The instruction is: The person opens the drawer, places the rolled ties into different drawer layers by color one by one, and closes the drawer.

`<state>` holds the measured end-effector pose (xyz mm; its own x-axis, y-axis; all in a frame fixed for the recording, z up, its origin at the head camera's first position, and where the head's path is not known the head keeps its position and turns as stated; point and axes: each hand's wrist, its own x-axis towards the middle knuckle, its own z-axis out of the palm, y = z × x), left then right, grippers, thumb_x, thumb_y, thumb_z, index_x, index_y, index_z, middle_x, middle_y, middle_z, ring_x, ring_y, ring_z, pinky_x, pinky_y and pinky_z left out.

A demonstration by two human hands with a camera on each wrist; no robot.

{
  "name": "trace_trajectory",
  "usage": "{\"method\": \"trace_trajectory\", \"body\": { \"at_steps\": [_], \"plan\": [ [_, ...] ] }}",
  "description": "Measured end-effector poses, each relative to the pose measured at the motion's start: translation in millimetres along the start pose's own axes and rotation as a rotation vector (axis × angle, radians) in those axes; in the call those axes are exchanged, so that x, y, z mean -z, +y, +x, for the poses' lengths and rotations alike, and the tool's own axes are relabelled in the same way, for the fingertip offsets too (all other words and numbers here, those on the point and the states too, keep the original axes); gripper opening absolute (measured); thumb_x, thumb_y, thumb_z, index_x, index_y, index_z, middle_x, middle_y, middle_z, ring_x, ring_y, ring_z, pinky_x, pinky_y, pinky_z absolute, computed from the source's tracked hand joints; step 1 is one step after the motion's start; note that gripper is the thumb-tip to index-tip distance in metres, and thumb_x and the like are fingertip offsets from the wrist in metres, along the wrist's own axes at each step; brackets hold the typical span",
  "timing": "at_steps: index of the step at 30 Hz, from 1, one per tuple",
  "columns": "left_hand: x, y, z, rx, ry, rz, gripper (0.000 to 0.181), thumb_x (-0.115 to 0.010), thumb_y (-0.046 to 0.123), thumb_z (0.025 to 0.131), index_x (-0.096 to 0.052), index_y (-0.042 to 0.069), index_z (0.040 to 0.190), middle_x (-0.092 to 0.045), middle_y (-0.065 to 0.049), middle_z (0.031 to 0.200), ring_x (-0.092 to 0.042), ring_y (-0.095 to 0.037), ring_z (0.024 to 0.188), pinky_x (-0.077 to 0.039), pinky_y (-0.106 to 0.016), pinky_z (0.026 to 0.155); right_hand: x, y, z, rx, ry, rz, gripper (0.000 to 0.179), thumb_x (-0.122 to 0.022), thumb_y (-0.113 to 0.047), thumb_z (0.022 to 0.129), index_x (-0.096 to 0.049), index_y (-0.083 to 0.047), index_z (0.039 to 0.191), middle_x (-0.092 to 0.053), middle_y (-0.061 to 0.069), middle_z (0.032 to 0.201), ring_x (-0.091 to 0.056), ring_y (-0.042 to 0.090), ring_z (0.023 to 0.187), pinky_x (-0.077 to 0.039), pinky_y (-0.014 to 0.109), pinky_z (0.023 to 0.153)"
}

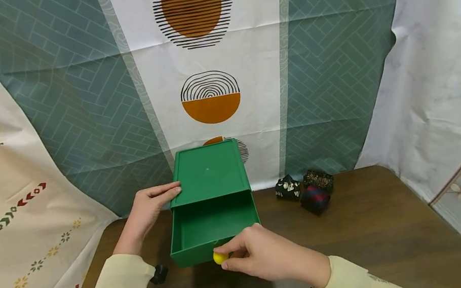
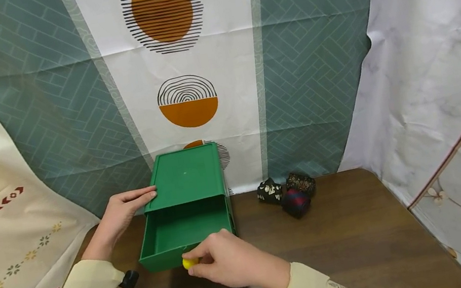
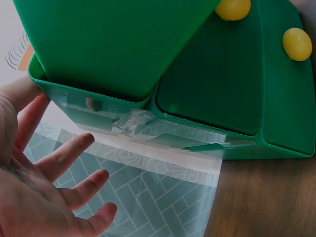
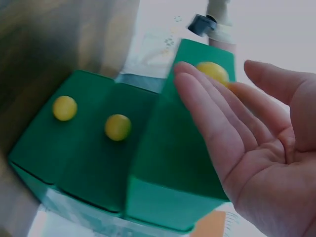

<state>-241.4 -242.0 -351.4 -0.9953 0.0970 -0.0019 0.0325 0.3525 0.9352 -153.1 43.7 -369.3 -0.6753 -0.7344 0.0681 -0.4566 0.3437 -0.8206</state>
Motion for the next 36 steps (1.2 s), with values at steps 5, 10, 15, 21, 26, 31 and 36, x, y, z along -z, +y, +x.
{"method": "trace_trajectory", "body": {
  "at_steps": [5,10,15,21,26,31,36],
  "plan": [
    [2.4,-13.2,7.6,-0.001,0.006,-0.009,0.043,-0.068,0.037,0.085,-0.065,0.014,0.121,-0.056,-0.01,0.133,-0.041,-0.026,0.132,-0.036,-0.05,0.108,28.5,-13.1,0.9,-0.023,0.061,0.104,0.03,-0.066,-0.033,0.087,-0.069,-0.02,0.113,-0.072,-0.009,0.097,-0.068,0.008,0.076,-0.055,0.022,0.064],
    [3.8,-27.0,14.9,-0.018,0.02,0.02,0.045,-0.068,0.044,0.082,-0.067,0.019,0.119,-0.059,-0.006,0.13,-0.043,-0.023,0.131,-0.038,-0.047,0.108,75.0,-9.8,3.2,-0.049,0.345,0.138,0.022,-0.067,-0.026,0.088,-0.071,-0.018,0.107,-0.073,0.002,0.098,-0.07,0.017,0.086,-0.057,0.03,0.076],
    [4.5,-30.3,16.0,-0.031,0.023,0.025,0.045,-0.068,0.046,0.082,-0.067,0.02,0.119,-0.059,-0.005,0.13,-0.043,-0.023,0.13,-0.04,-0.046,0.106,114.1,14.1,1.7,-0.045,0.696,0.028,0.02,-0.067,-0.031,0.087,-0.074,-0.017,0.1,-0.074,0.005,0.093,-0.069,0.011,0.082,-0.057,0.025,0.069],
    [4.8,-28.3,15.1,-0.041,0.019,0.026,0.044,-0.068,0.045,0.082,-0.067,0.021,0.119,-0.059,-0.004,0.13,-0.044,-0.023,0.129,-0.042,-0.046,0.104,135.1,46.8,-6.0,-0.16,0.906,-0.16,0.022,-0.064,-0.038,0.088,-0.074,-0.024,0.102,-0.073,-0.002,0.096,-0.065,0.011,0.084,-0.053,0.028,0.066],
    [4.6,-29.5,16.2,-0.042,0.02,0.031,0.044,-0.067,0.045,0.082,-0.067,0.021,0.119,-0.059,-0.004,0.13,-0.043,-0.024,0.13,-0.041,-0.047,0.105,137.5,78.9,-9.6,-0.284,0.868,-0.243,0.03,-0.062,-0.035,0.09,-0.07,-0.018,0.113,-0.071,0.004,0.106,-0.065,0.021,0.096,-0.055,0.04,0.077],
    [4.2,-31.0,17.9,-0.039,0.026,0.036,0.045,-0.067,0.048,0.082,-0.067,0.022,0.119,-0.059,-0.004,0.13,-0.043,-0.023,0.13,-0.04,-0.047,0.105,135.3,115.3,-10.9,-0.398,0.776,-0.295,0.039,-0.059,-0.037,0.091,-0.064,-0.014,0.122,-0.066,0.009,0.118,-0.064,0.025,0.101,-0.054,0.04,0.077],
    [3.7,-32.3,18.0,-0.031,0.031,0.024,0.046,-0.067,0.048,0.081,-0.067,0.022,0.118,-0.06,-0.003,0.129,-0.044,-0.022,0.129,-0.042,-0.045,0.104,129.5,151.9,-15.7,-0.459,0.703,-0.355,0.041,-0.061,-0.031,0.09,-0.062,-0.007,0.123,-0.064,0.015,0.12,-0.065,0.029,0.096,-0.053,0.042,0.076]
  ]
}}
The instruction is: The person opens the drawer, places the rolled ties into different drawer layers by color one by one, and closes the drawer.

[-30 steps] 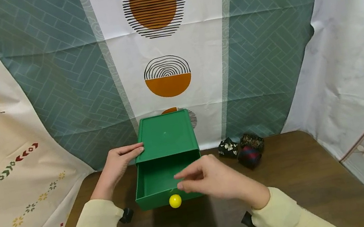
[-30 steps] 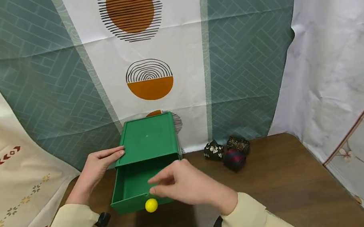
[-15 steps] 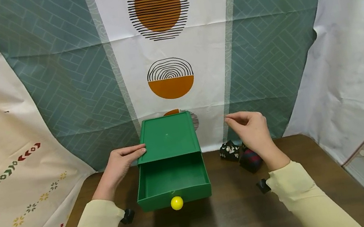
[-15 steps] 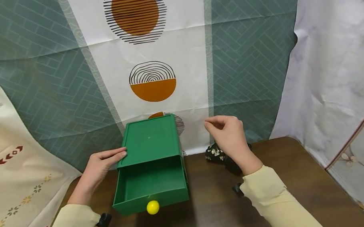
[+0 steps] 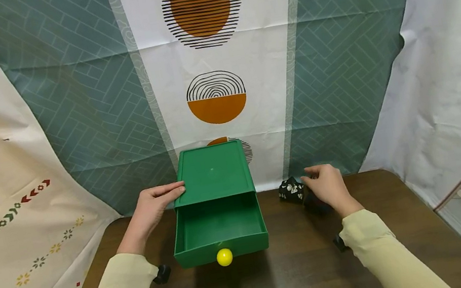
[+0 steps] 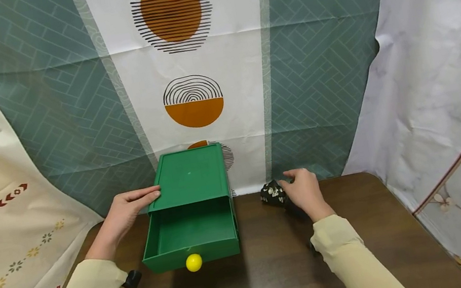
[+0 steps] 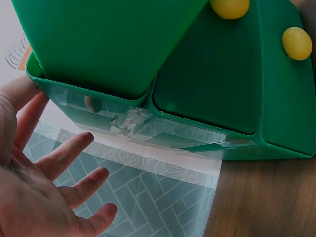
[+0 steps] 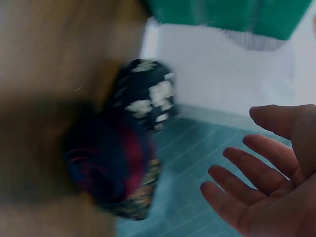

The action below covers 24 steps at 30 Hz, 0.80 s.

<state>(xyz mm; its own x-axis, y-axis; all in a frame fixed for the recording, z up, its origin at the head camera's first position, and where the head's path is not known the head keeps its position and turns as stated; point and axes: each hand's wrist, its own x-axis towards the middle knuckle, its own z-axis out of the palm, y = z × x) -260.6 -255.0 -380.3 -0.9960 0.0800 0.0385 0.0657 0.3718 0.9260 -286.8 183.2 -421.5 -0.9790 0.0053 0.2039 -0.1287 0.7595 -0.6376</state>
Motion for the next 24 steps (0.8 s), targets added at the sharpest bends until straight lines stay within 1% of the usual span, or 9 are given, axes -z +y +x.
{"method": "trace_trajectory", "body": {
  "at_steps": [2,4,5,8,10,12,16,19,24],
  "plan": [
    [-0.1,-0.2,0.0,-0.001,-0.002,-0.009,0.046,-0.067,0.048,0.081,-0.067,0.021,0.118,-0.06,-0.003,0.128,-0.045,-0.022,0.128,-0.041,-0.045,0.105,-6.2,11.9,-0.4,-0.002,-0.004,-0.024,0.04,-0.062,-0.028,0.089,-0.064,-0.004,0.121,-0.065,0.016,0.118,-0.064,0.032,0.1,-0.053,0.045,0.081],
    [-0.2,0.1,-0.1,-0.002,-0.004,-0.017,0.046,-0.068,0.047,0.081,-0.067,0.02,0.118,-0.061,-0.004,0.128,-0.045,-0.021,0.128,-0.041,-0.045,0.105,-11.5,21.8,-1.4,-0.01,-0.018,-0.039,0.04,-0.064,-0.026,0.088,-0.064,-0.002,0.12,-0.065,0.017,0.118,-0.063,0.034,0.101,-0.052,0.047,0.082],
    [-0.3,0.6,-0.4,-0.001,-0.005,-0.019,0.046,-0.068,0.047,0.081,-0.067,0.02,0.118,-0.061,-0.004,0.128,-0.045,-0.021,0.128,-0.04,-0.045,0.106,-13.9,25.9,-1.7,-0.018,-0.025,-0.05,0.04,-0.065,-0.025,0.087,-0.064,-0.002,0.119,-0.065,0.017,0.118,-0.062,0.035,0.105,-0.052,0.048,0.083],
    [-0.5,5.4,-3.0,0.008,-0.013,-0.029,0.045,-0.068,0.044,0.083,-0.067,0.018,0.119,-0.06,-0.005,0.13,-0.044,-0.023,0.13,-0.039,-0.046,0.107,-19.7,34.9,-2.4,-0.033,-0.064,-0.065,0.041,-0.066,-0.024,0.087,-0.063,-0.002,0.121,-0.063,0.017,0.122,-0.06,0.037,0.108,-0.052,0.049,0.085],
    [-0.8,12.0,-6.4,0.014,-0.019,-0.036,0.044,-0.068,0.04,0.084,-0.066,0.016,0.12,-0.059,-0.007,0.131,-0.043,-0.024,0.131,-0.038,-0.047,0.107,-22.3,37.8,-2.4,-0.039,-0.088,-0.068,0.042,-0.067,-0.023,0.086,-0.062,-0.003,0.123,-0.061,0.017,0.124,-0.059,0.037,0.11,-0.052,0.049,0.085],
    [-1.2,20.1,-10.6,0.02,-0.023,-0.039,0.043,-0.067,0.036,0.086,-0.065,0.012,0.122,-0.058,-0.009,0.132,-0.042,-0.026,0.131,-0.038,-0.048,0.107,-23.9,39.2,-1.9,-0.038,-0.1,-0.074,0.043,-0.068,-0.022,0.085,-0.062,-0.003,0.123,-0.061,0.017,0.125,-0.056,0.038,0.114,-0.051,0.05,0.088],
    [-2.1,32.9,-17.7,0.024,-0.023,-0.027,0.042,-0.065,0.031,0.088,-0.063,0.008,0.124,-0.057,-0.011,0.132,-0.042,-0.027,0.131,-0.038,-0.048,0.107,-25.3,39.3,-1.5,-0.061,-0.132,-0.112,0.045,-0.07,-0.022,0.083,-0.061,-0.003,0.123,-0.059,0.019,0.126,-0.055,0.041,0.113,-0.051,0.05,0.086],
    [-2.2,33.9,-18.5,0.025,-0.023,-0.02,0.042,-0.064,0.03,0.089,-0.062,0.007,0.124,-0.057,-0.012,0.132,-0.042,-0.028,0.131,-0.038,-0.048,0.107,-26.0,40.6,-2.6,-0.084,-0.147,-0.153,0.047,-0.072,-0.02,0.082,-0.061,-0.002,0.124,-0.059,0.022,0.125,-0.055,0.043,0.111,-0.051,0.05,0.084],
    [-1.7,31.6,-17.3,0.028,-0.022,-0.014,0.042,-0.065,0.031,0.089,-0.063,0.009,0.124,-0.056,-0.011,0.133,-0.042,-0.028,0.131,-0.039,-0.048,0.106,-27.1,43.5,-2.6,-0.096,-0.128,-0.212,0.048,-0.075,-0.019,0.078,-0.062,0.0,0.12,-0.063,0.022,0.118,-0.057,0.043,0.106,-0.05,0.051,0.085]
  ]
}}
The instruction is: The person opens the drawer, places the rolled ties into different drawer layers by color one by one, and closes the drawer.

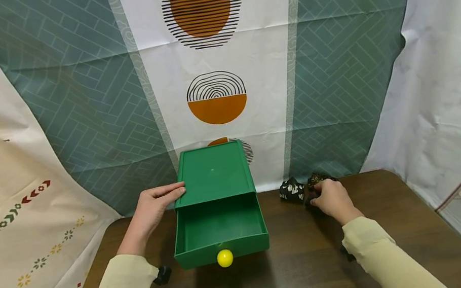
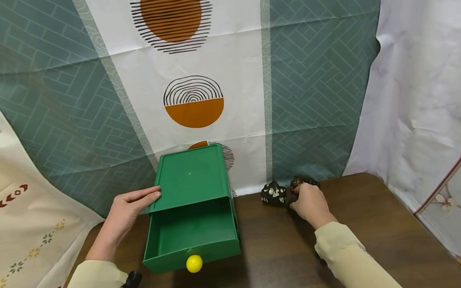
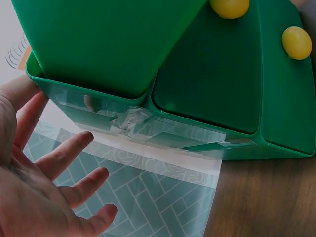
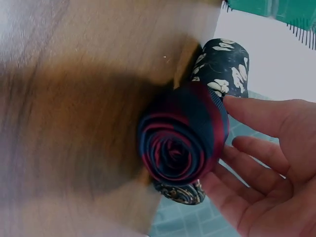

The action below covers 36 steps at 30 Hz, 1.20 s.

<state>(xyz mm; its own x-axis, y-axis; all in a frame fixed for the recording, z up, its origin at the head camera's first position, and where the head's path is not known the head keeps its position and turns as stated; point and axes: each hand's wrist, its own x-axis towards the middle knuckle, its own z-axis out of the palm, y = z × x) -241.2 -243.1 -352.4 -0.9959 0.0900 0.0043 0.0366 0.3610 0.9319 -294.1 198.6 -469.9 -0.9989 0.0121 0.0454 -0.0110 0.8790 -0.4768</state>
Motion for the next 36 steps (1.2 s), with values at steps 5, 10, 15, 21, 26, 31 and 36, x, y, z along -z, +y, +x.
{"method": "trace_trajectory", "body": {
  "at_steps": [5,10,15,21,26,31,36],
  "plan": [
    [-0.5,2.4,-1.0,0.003,-0.004,0.003,0.042,-0.064,0.031,0.089,-0.062,0.008,0.124,-0.056,-0.01,0.133,-0.042,-0.028,0.131,-0.04,-0.047,0.105,0.9,-0.5,0.4,-0.019,-0.003,-0.037,0.052,-0.079,-0.024,0.074,-0.064,0.0,0.117,-0.067,0.02,0.108,-0.06,0.04,0.098,-0.051,0.05,0.081],
    [-1.6,1.8,0.5,-0.002,-0.014,-0.009,0.042,-0.064,0.03,0.089,-0.061,0.008,0.125,-0.055,-0.011,0.134,-0.042,-0.027,0.131,-0.041,-0.047,0.105,1.3,-0.7,-0.1,-0.04,-0.005,-0.07,0.046,-0.084,-0.026,0.066,-0.07,-0.003,0.103,-0.068,0.016,0.093,-0.062,0.035,0.085,-0.052,0.046,0.072],
    [-0.4,-8.2,6.0,-0.004,-0.006,-0.04,0.042,-0.066,0.032,0.087,-0.064,0.01,0.122,-0.057,-0.01,0.132,-0.043,-0.027,0.13,-0.04,-0.049,0.106,1.4,1.5,-0.9,-0.056,0.022,-0.096,0.037,-0.082,-0.03,0.069,-0.072,-0.004,0.093,-0.069,0.015,0.087,-0.062,0.033,0.077,-0.052,0.046,0.067],
    [2.1,-27.1,15.8,-0.016,0.008,-0.03,0.043,-0.068,0.043,0.083,-0.067,0.019,0.119,-0.059,-0.005,0.13,-0.043,-0.022,0.13,-0.038,-0.048,0.107,1.1,4.4,-1.3,-0.083,0.018,-0.098,0.043,-0.081,-0.034,0.069,-0.071,-0.005,0.1,-0.068,0.017,0.093,-0.062,0.035,0.082,-0.051,0.047,0.07],
    [2.0,-22.4,13.4,-0.011,0.002,-0.024,0.042,-0.067,0.039,0.085,-0.066,0.016,0.12,-0.058,-0.007,0.131,-0.043,-0.024,0.13,-0.04,-0.048,0.106,2.5,6.0,0.7,-0.13,-0.025,-0.127,0.051,-0.083,-0.041,0.065,-0.065,0.0,0.09,-0.066,0.022,0.092,-0.061,0.036,0.078,-0.051,0.046,0.065],
    [-0.3,-5.3,3.6,-0.01,-0.002,-0.013,0.04,-0.065,0.03,0.089,-0.063,0.009,0.123,-0.058,-0.011,0.131,-0.045,-0.026,0.128,-0.043,-0.045,0.103,4.1,7.1,1.2,-0.19,-0.069,-0.132,0.056,-0.082,-0.048,0.065,-0.059,-0.001,0.085,-0.063,0.02,0.087,-0.058,0.031,0.071,-0.05,0.041,0.059],
    [-0.6,2.5,-1.2,-0.014,0.001,0.005,0.04,-0.064,0.029,0.089,-0.063,0.007,0.123,-0.058,-0.011,0.13,-0.046,-0.026,0.127,-0.044,-0.044,0.102,7.1,5.1,-0.9,-0.199,-0.095,-0.112,0.058,-0.081,-0.047,0.065,-0.06,0.002,0.089,-0.063,0.021,0.088,-0.057,0.03,0.07,-0.049,0.041,0.06]
  ]
}}
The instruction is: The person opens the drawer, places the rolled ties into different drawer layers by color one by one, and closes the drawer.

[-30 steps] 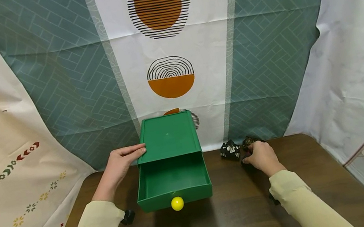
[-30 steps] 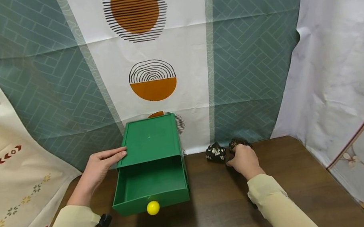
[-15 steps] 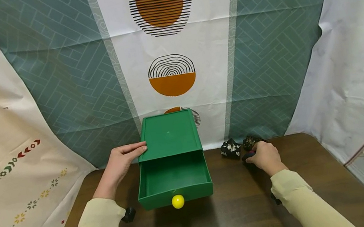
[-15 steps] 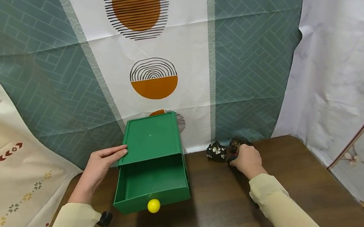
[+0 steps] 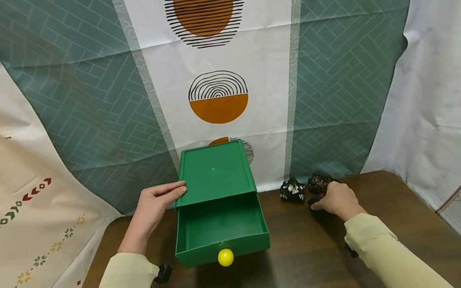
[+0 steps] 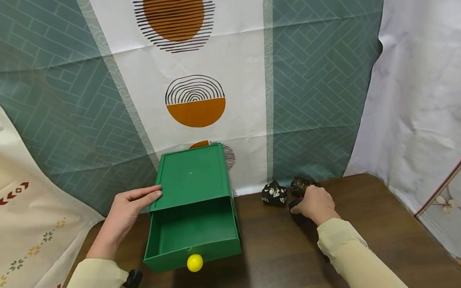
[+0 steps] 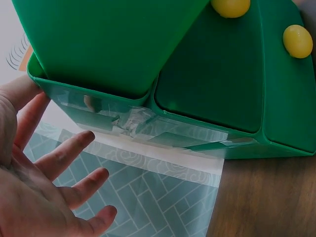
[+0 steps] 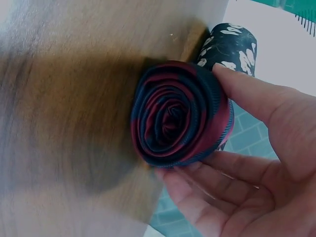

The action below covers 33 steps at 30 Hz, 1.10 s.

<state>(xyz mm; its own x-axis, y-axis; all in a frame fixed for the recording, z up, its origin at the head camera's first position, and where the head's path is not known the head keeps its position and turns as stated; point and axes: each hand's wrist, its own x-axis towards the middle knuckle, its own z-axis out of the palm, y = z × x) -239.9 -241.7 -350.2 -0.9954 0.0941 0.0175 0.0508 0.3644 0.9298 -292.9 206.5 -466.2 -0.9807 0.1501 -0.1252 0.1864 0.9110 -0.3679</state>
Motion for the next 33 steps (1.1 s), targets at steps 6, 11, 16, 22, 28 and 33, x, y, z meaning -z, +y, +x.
{"method": "trace_trajectory", "body": {
  "at_steps": [6,11,16,22,28,33],
  "plan": [
    [0.2,-2.2,1.2,-0.003,-0.001,-0.005,0.041,-0.065,0.031,0.088,-0.063,0.008,0.123,-0.058,-0.011,0.13,-0.045,-0.026,0.128,-0.043,-0.045,0.103,1.3,0.6,-1.7,0.023,-0.045,0.024,0.06,-0.08,-0.044,0.067,-0.059,0.005,0.094,-0.061,0.022,0.091,-0.056,0.03,0.073,-0.05,0.041,0.064],
    [1.1,-4.9,2.4,0.003,0.002,-0.006,0.041,-0.065,0.032,0.088,-0.064,0.01,0.122,-0.058,-0.01,0.131,-0.044,-0.026,0.128,-0.043,-0.045,0.103,2.6,3.2,-1.1,0.033,-0.151,0.051,0.065,-0.078,-0.043,0.071,-0.056,0.006,0.106,-0.06,0.022,0.1,-0.057,0.03,0.081,-0.05,0.039,0.066],
    [1.6,-4.5,2.4,0.005,0.006,0.002,0.041,-0.065,0.031,0.088,-0.064,0.009,0.123,-0.058,-0.01,0.131,-0.045,-0.027,0.128,-0.044,-0.045,0.102,3.2,3.7,-4.2,0.053,-0.209,0.055,0.069,-0.079,-0.044,0.069,-0.055,0.008,0.108,-0.059,0.022,0.102,-0.057,0.031,0.086,-0.05,0.04,0.069],
    [2.4,-15.3,9.1,-0.01,0.015,0.0,0.043,-0.067,0.038,0.085,-0.066,0.014,0.121,-0.059,-0.008,0.13,-0.045,-0.025,0.128,-0.044,-0.044,0.102,2.3,0.9,-8.3,0.092,-0.181,0.051,0.062,-0.081,-0.044,0.067,-0.056,0.004,0.098,-0.059,0.015,0.091,-0.053,0.026,0.076,-0.047,0.036,0.063],
    [3.3,-31.7,17.6,-0.032,0.022,0.009,0.045,-0.068,0.046,0.082,-0.067,0.021,0.119,-0.06,-0.004,0.129,-0.046,-0.022,0.126,-0.045,-0.043,0.101,2.4,-3.0,-7.7,0.117,-0.131,0.058,0.054,-0.082,-0.047,0.063,-0.06,-0.002,0.082,-0.059,0.01,0.081,-0.052,0.024,0.071,-0.045,0.032,0.06],
    [3.3,-31.7,17.5,-0.034,0.022,0.005,0.045,-0.068,0.046,0.082,-0.067,0.02,0.119,-0.06,-0.004,0.129,-0.045,-0.022,0.128,-0.044,-0.044,0.102,15.7,-15.4,-8.6,0.122,-0.119,0.089,0.047,-0.081,-0.049,0.065,-0.06,-0.006,0.07,-0.057,0.005,0.068,-0.051,0.02,0.062,-0.042,0.029,0.053]
  ]
}}
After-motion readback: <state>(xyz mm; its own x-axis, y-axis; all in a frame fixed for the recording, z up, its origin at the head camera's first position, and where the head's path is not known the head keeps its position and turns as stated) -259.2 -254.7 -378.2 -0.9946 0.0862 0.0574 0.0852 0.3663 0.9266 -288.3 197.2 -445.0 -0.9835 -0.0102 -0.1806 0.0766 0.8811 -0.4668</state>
